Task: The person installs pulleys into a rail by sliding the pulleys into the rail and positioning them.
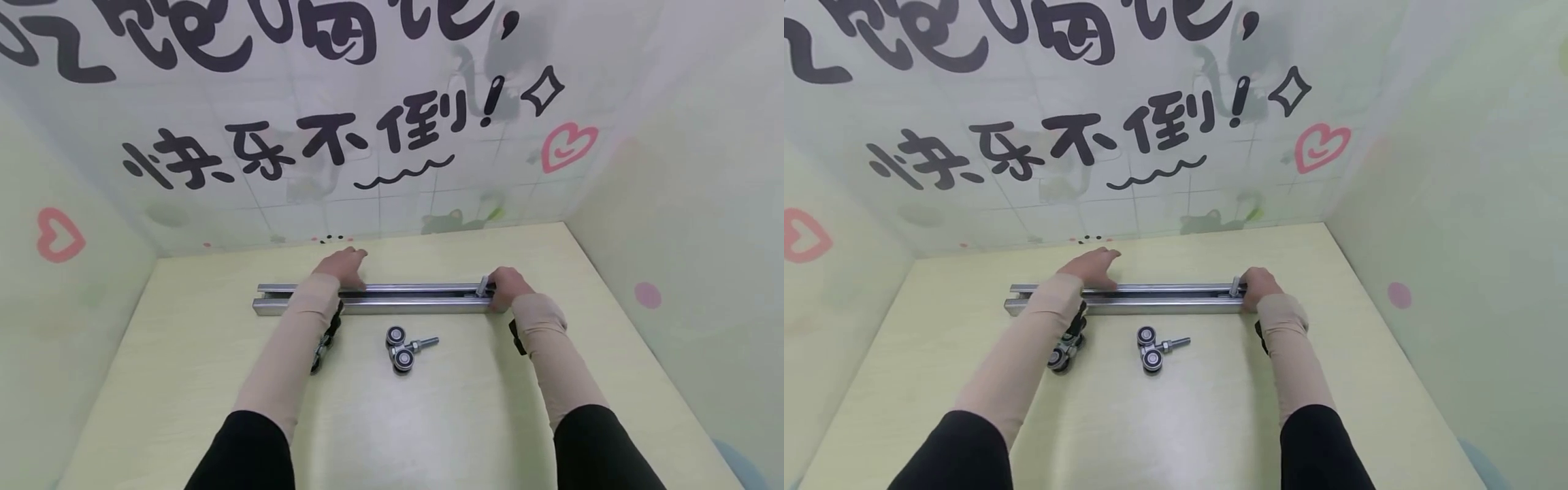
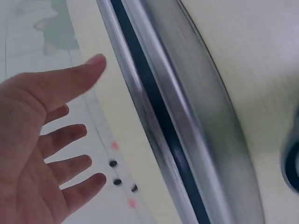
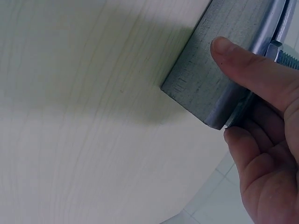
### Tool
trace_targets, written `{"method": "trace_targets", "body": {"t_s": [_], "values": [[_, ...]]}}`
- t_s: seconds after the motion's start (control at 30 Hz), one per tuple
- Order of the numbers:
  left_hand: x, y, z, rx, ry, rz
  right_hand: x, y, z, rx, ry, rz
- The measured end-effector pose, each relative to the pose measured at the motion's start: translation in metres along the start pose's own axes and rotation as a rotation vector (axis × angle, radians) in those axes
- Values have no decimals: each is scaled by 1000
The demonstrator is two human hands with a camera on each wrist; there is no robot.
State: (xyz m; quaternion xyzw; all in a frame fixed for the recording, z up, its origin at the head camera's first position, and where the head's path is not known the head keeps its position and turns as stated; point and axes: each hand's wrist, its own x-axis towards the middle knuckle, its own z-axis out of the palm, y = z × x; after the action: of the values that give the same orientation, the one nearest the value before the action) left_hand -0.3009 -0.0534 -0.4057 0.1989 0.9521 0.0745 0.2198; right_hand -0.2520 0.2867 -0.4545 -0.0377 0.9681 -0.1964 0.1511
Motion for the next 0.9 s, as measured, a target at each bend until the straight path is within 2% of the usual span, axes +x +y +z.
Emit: {"method": "trace_targets", "body": {"t_s": [0.17, 0.3, 0.53, 0.67, 0.9], "values": [[11, 34, -4, 55, 34, 61, 1, 1, 1, 3, -2, 7], [21, 60, -4, 106, 73, 136, 3, 2, 1, 8, 0, 15], [33, 111, 1, 102, 80, 270, 2, 2, 0, 19, 0, 49], [41, 139, 2, 139, 95, 351, 0, 1, 0, 30, 8, 51], [49, 169, 4, 204, 141, 464, 1, 1, -1, 44, 25, 34]]}}
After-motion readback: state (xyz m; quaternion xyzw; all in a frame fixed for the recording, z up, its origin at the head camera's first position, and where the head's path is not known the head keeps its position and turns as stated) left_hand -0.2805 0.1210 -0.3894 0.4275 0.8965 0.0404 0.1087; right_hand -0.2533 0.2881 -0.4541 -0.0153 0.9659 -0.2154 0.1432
